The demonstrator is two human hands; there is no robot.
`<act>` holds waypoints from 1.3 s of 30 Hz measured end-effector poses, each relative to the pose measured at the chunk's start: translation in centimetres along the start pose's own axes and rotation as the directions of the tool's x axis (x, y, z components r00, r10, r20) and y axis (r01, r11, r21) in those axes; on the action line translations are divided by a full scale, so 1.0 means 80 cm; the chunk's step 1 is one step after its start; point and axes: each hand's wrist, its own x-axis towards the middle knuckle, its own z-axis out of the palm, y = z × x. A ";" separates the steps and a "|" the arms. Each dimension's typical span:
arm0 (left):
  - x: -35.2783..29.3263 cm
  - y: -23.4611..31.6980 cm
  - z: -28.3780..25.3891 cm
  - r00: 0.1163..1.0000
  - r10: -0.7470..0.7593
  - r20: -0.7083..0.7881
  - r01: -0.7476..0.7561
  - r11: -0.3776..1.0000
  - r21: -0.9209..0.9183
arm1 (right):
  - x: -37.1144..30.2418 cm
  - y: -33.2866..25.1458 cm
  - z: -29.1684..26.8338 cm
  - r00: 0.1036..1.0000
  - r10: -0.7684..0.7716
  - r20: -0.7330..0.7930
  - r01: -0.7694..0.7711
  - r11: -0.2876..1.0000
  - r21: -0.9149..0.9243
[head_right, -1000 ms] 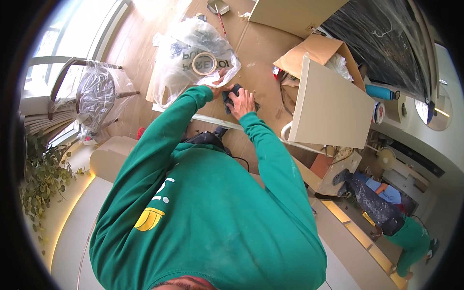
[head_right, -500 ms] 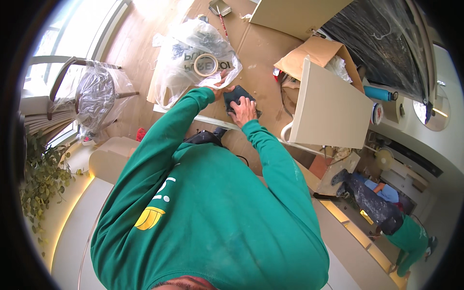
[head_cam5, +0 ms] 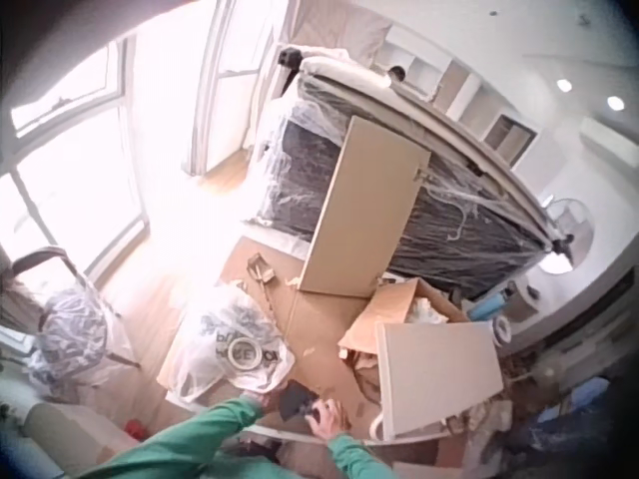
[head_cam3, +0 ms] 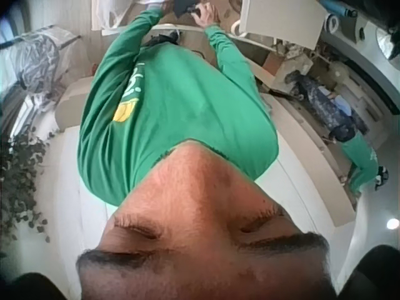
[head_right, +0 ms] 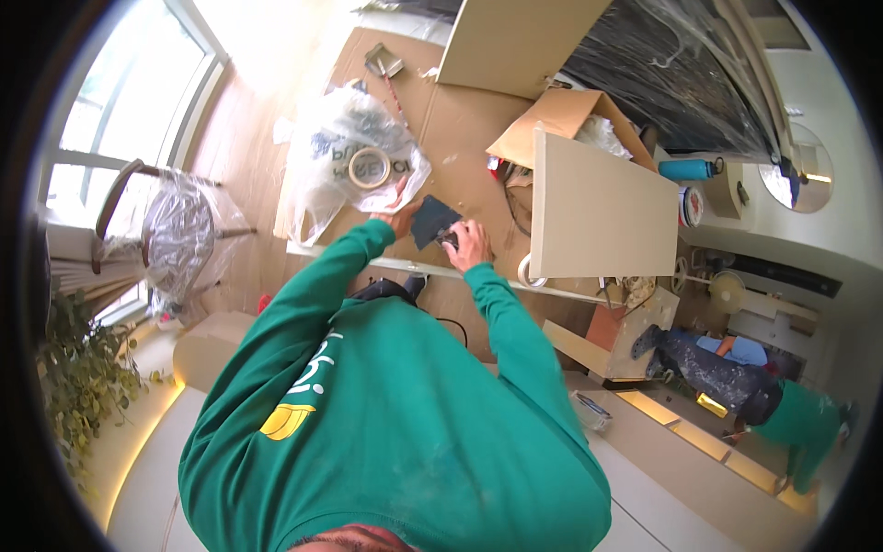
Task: The person holds two pieces of sandpaper and uses them to sand the edges and corners of a large white board on a table.
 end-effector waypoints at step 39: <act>-0.088 0.051 0.003 0.950 0.254 -0.180 -0.270 0.960 -0.070 | -0.197 0.104 0.010 0.629 0.698 0.342 -0.197 -0.282 0.939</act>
